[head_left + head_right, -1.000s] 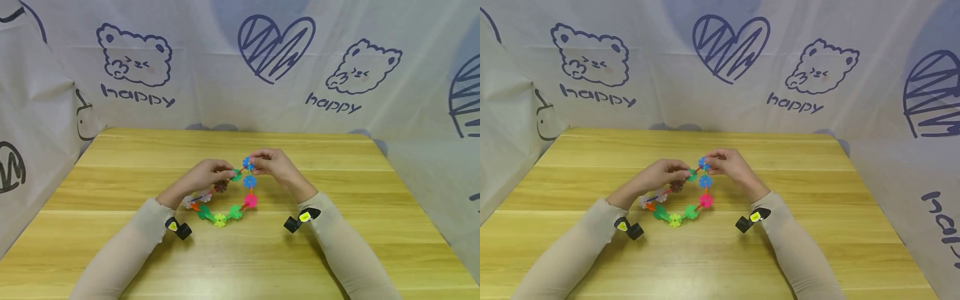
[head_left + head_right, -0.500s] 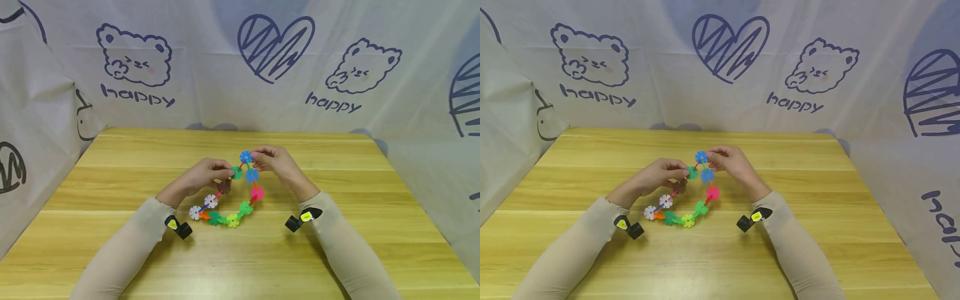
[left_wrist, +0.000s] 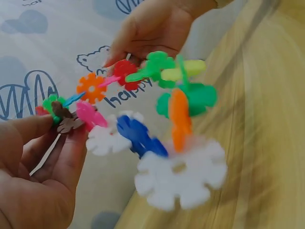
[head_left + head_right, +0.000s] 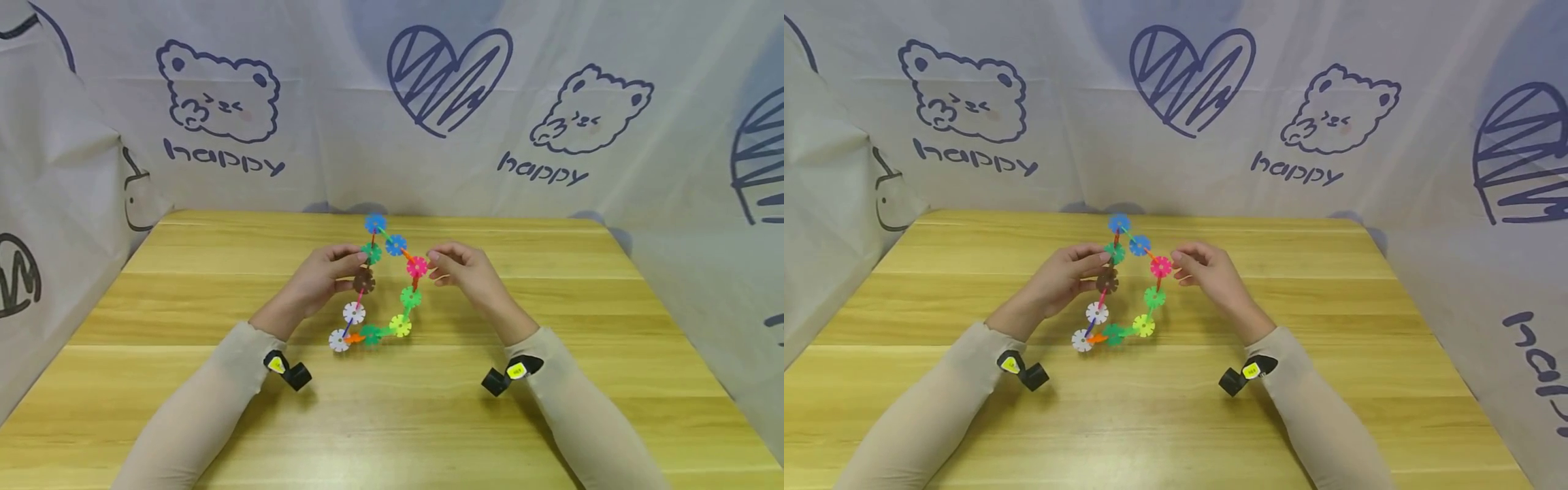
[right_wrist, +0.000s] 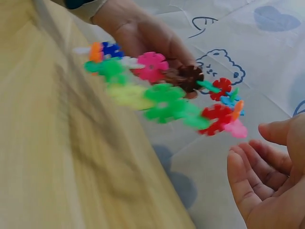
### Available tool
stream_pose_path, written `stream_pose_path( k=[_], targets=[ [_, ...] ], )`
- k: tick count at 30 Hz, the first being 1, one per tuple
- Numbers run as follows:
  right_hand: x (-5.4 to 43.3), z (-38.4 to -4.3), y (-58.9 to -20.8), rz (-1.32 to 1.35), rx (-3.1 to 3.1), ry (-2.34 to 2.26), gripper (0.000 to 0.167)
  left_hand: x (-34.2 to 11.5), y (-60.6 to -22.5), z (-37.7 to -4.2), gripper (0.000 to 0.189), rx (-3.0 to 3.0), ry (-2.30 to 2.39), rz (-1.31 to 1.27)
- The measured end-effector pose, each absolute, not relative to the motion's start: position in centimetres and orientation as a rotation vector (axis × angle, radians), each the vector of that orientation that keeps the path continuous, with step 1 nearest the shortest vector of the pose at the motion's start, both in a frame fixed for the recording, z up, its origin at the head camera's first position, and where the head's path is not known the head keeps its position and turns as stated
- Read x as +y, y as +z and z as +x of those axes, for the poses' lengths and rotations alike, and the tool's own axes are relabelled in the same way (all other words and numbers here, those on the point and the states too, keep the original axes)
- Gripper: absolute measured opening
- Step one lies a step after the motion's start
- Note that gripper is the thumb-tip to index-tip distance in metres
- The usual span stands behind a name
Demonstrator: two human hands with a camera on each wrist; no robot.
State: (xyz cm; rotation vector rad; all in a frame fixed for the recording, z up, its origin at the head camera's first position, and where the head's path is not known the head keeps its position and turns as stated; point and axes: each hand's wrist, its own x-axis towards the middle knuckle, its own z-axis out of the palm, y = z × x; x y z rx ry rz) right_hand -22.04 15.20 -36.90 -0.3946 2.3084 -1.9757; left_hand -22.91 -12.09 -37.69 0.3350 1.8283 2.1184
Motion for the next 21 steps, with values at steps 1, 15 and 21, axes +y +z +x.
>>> stream_pose_path(
  k=[1,15,21],
  targets=[
    [15.3,-21.9,-37.0,-0.39,2.313,-1.972,0.032,-12.1,-37.6,-22.9,0.01,1.812,2.15,0.306],
    [15.0,-19.5,-39.1,-0.499,2.078,-1.816,0.03,-12.3,-37.3,-23.4,0.01,1.448,2.519,-0.014],
    [13.8,-18.9,-39.6,-0.406,1.953,-1.911,0.026,-11.9,-37.2,-23.2,0.008,1.368,2.574,-0.05]
  ],
)
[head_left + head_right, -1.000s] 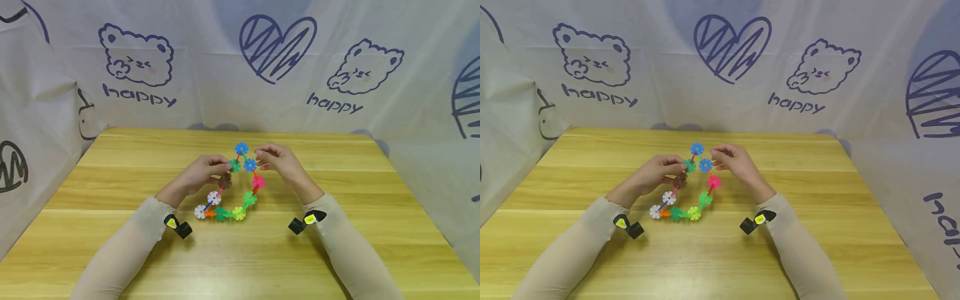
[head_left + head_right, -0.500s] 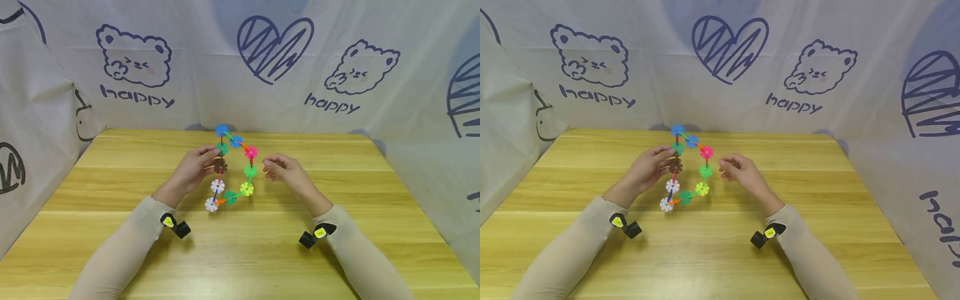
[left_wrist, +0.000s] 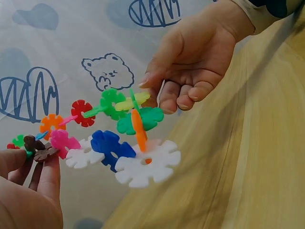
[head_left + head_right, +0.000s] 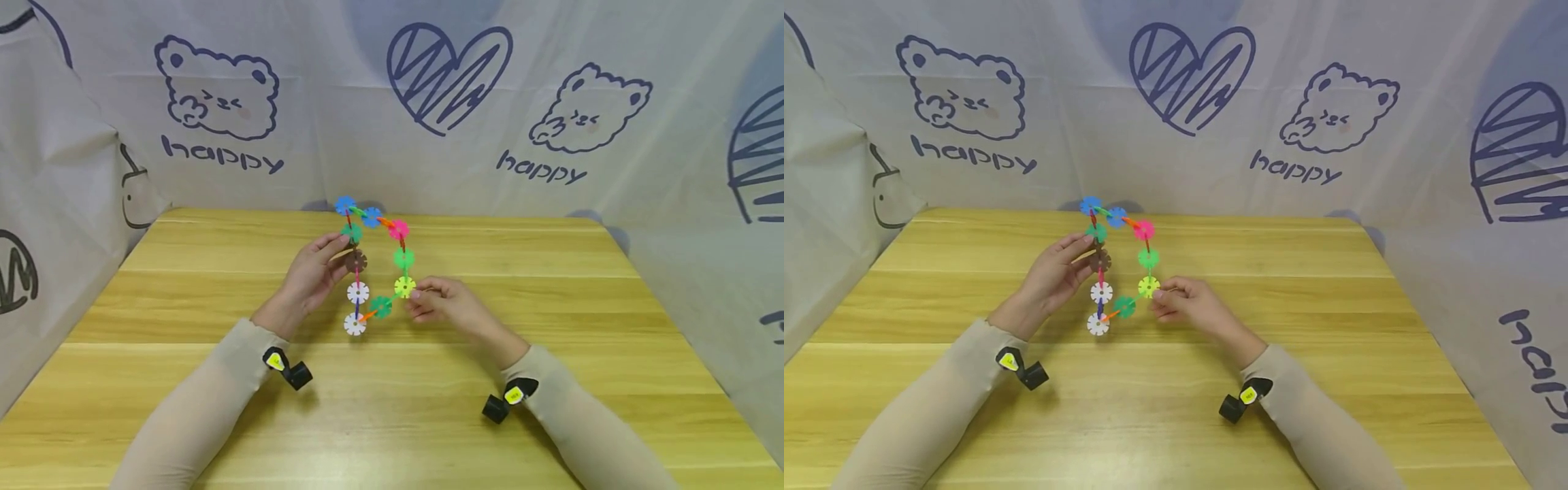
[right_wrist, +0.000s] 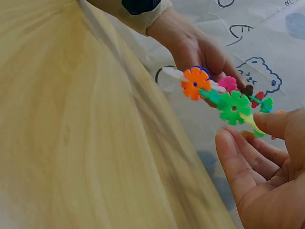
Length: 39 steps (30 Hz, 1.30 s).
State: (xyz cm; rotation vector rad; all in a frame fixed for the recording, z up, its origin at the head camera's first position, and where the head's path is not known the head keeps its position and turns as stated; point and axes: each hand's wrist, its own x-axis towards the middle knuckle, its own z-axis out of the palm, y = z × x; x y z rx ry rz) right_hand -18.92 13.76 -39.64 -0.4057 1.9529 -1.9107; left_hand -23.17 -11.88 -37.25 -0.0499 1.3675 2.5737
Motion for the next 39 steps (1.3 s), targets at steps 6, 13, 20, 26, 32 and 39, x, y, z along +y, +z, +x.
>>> stream_pose_path(
  k=[6,13,20,26,32,39],
  targets=[
    [13.2,-18.7,-40.1,-0.312,1.844,-2.002,0.016,-11.5,-37.5,-23.1,0.007,1.279,2.645,-0.086],
    [12.7,-18.5,-40.2,-0.251,1.77,-2.117,0.017,-10.8,-37.9,-22.7,0.007,1.223,2.719,-0.103],
    [12.5,-18.3,-40.2,-0.23,1.732,-2.194,0.017,-10.2,-38.3,-22.4,0.007,1.195,2.765,-0.1],
    [12.6,-18.4,-40.3,-0.231,1.795,-2.205,0.011,-10.2,-38.4,-22.3,0.009,1.152,2.78,-0.069],
    [13.3,-18.9,-40.1,-0.233,1.926,-2.199,0.015,-10.3,-38.3,-22.4,0.015,1.188,2.74,-0.001],
    [15.1,-19.2,-39.3,-0.29,1.999,-2.187,0.016,-11.0,-37.5,-22.6,0.035,1.4,2.631,0.196]
  ],
)
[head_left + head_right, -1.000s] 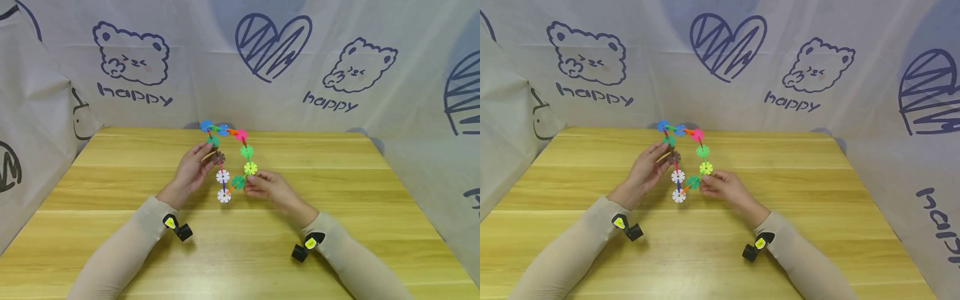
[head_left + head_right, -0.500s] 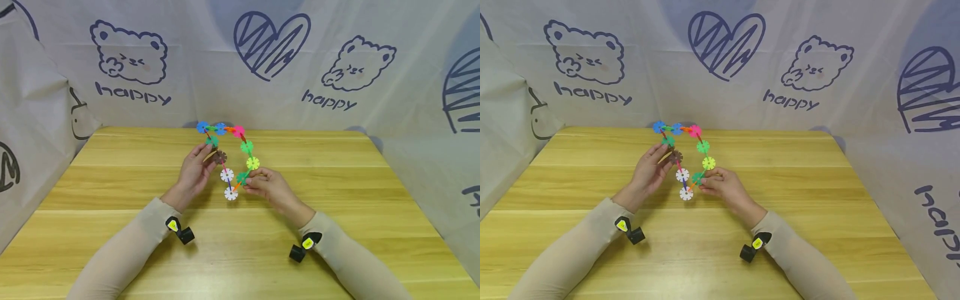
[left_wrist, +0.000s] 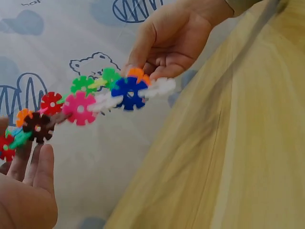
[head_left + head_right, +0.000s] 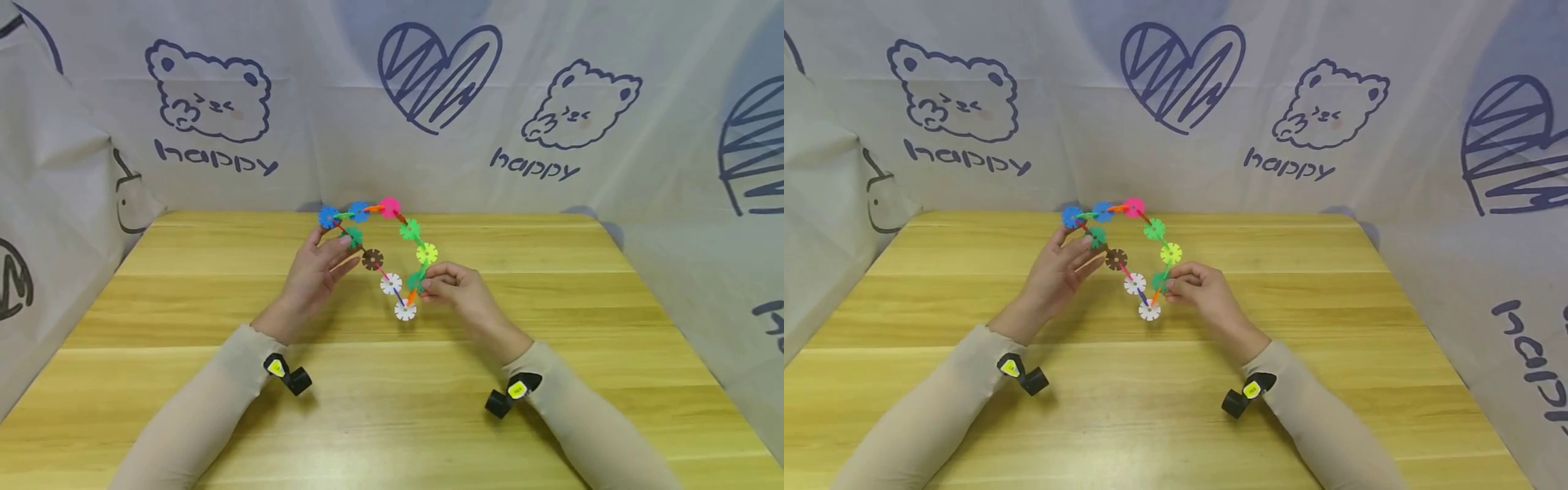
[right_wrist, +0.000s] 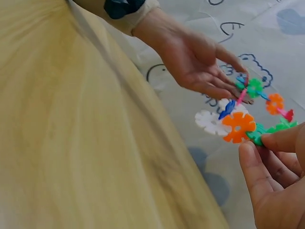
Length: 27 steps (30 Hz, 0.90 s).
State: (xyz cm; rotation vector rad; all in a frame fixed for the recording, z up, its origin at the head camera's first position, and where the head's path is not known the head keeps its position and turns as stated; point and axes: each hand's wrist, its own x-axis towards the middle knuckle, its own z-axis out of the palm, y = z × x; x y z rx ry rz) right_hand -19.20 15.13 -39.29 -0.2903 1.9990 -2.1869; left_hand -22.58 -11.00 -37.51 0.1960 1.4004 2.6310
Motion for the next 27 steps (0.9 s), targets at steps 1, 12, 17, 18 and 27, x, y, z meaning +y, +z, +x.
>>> stream_pose_path(
  k=[1,12,17,18,27],
  targets=[
    [15.4,-19.3,-39.1,-0.303,2.006,-2.179,0.017,-11.2,-37.4,-22.5,0.033,1.42,2.621,0.207],
    [18.5,-20.1,-37.9,-0.305,2.096,-2.079,0.022,-13.4,-37.6,-21.7,0.03,1.801,2.381,0.12],
    [19.3,-20.8,-37.6,-0.297,2.119,-2.036,0.026,-14.4,-38.4,-21.1,0.036,1.971,2.19,0.16],
    [19.4,-20.9,-37.6,-0.295,2.12,-2.027,0.027,-14.6,-38.5,-21.0,0.037,1.995,2.148,0.172],
    [20.1,-22.3,-37.9,-0.222,2.189,-1.855,0.028,-15.3,-39.2,-20.4,0.037,2.258,1.692,0.339]
  ],
)
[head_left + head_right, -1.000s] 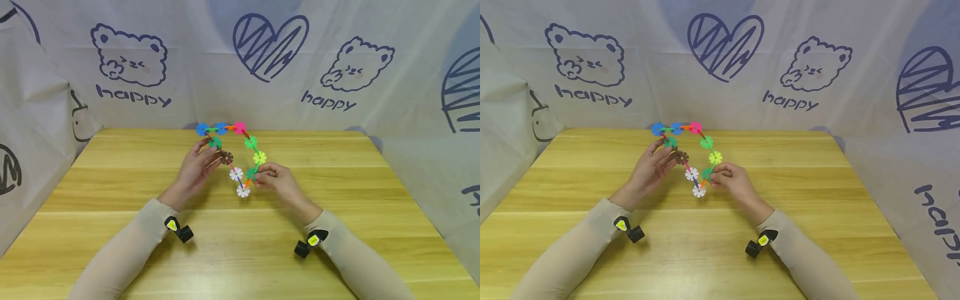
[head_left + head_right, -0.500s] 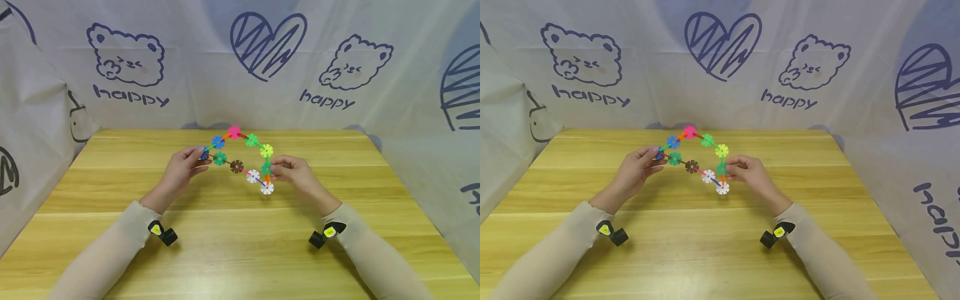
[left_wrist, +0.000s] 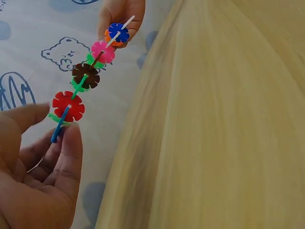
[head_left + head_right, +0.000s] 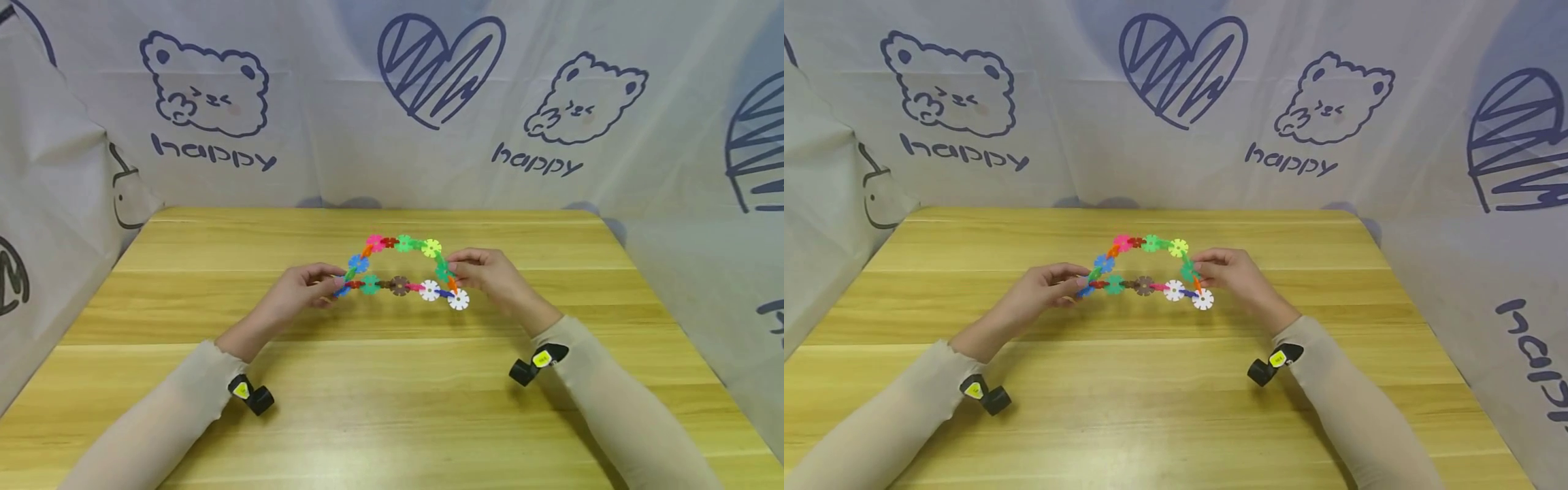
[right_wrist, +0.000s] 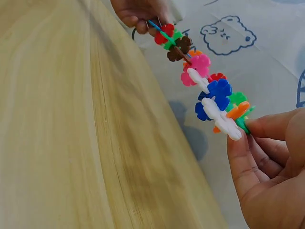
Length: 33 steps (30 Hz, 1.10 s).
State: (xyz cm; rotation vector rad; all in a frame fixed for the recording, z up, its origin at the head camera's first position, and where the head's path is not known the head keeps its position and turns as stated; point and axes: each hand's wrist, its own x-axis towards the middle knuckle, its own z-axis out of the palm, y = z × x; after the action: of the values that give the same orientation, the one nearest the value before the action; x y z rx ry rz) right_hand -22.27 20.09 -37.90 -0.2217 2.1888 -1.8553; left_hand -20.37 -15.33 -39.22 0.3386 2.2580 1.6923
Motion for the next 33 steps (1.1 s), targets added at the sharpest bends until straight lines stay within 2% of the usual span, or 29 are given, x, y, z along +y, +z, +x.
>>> stream_pose_path(
  k=[4,13,33],
  targets=[
    [20.2,-22.9,-38.0,-0.211,2.186,-1.808,0.028,-15.3,-39.4,-20.0,0.044,2.482,1.452,0.464],
    [19.8,-24.5,-39.2,-0.209,2.194,-1.702,0.029,-14.6,-40.1,-19.7,0.034,2.769,1.053,0.663],
    [19.5,-24.9,-41.1,-0.144,2.247,-1.563,0.027,-14.1,-40.8,-19.9,0.037,2.813,0.799,0.675]
  ],
)
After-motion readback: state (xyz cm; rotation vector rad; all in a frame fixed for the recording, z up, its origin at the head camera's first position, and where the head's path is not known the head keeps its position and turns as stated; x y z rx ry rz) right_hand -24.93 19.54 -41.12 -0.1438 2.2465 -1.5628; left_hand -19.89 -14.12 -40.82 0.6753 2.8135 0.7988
